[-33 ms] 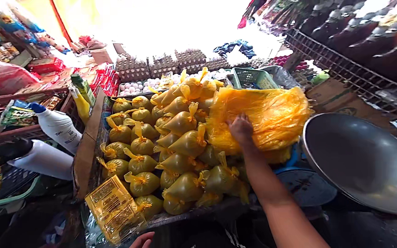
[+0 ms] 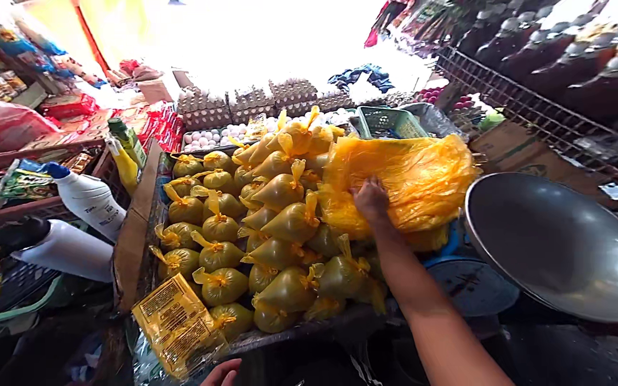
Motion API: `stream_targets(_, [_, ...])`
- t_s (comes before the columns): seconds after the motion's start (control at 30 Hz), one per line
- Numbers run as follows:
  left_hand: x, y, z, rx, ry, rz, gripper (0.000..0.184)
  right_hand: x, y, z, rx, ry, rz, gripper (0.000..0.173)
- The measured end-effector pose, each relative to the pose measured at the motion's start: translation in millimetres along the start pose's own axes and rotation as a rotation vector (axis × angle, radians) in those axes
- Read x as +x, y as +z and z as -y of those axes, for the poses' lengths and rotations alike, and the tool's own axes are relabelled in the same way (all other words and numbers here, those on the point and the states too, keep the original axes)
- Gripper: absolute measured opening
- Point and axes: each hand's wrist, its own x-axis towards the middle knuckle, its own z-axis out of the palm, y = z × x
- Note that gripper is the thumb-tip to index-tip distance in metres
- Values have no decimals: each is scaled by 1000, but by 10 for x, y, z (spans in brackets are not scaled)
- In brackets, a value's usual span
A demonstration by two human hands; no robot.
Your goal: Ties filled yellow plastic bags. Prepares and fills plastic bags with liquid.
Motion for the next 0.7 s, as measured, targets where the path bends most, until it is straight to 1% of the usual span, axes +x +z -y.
stream_targets(0.1, [-7,-61,-79,39,59,60,30,-60,-88,8,115,-18,-71,34])
stream_targets(0.13, [-34,-78,-93,41,78,72,31,-84,-148,1,156,-18,-85,31])
stream_targets(0.27, [-209,-117,-50,-17,99,89,30,-162,-352,-84,298,20,-166,38])
stream_targets(0.4, [-332,-63,27,-66,109,204,30,-491,-504,-90,337,-58,-347,41])
stream_targets(0.47, [-323,47,31,-73,101,311,30,-856,-632,41,335,-123,-394,39])
stream_targets(0.5, [-282,121,14,-85,105,387,31,-1116,-732,151,331,-170,-383,37])
stream_targets(0.57, [-147,349,-29,-121,141,555,33,-1762,-978,393,379,-275,-283,34])
stream_targets(0.6, [-55,506,-64,-147,159,637,35,-2083,-1108,479,464,-332,-229,30])
stream_targets(0.63, [39,677,-104,-185,172,710,37,-2386,-1223,518,610,-400,-172,27])
stream_targets(0.67, [135,862,-147,-246,179,770,41,-2676,-1350,508,816,-449,-99,23])
stream_targets(0.7, [223,1061,-195,-345,169,810,46,-2949,-1484,456,1052,-448,-23,21])
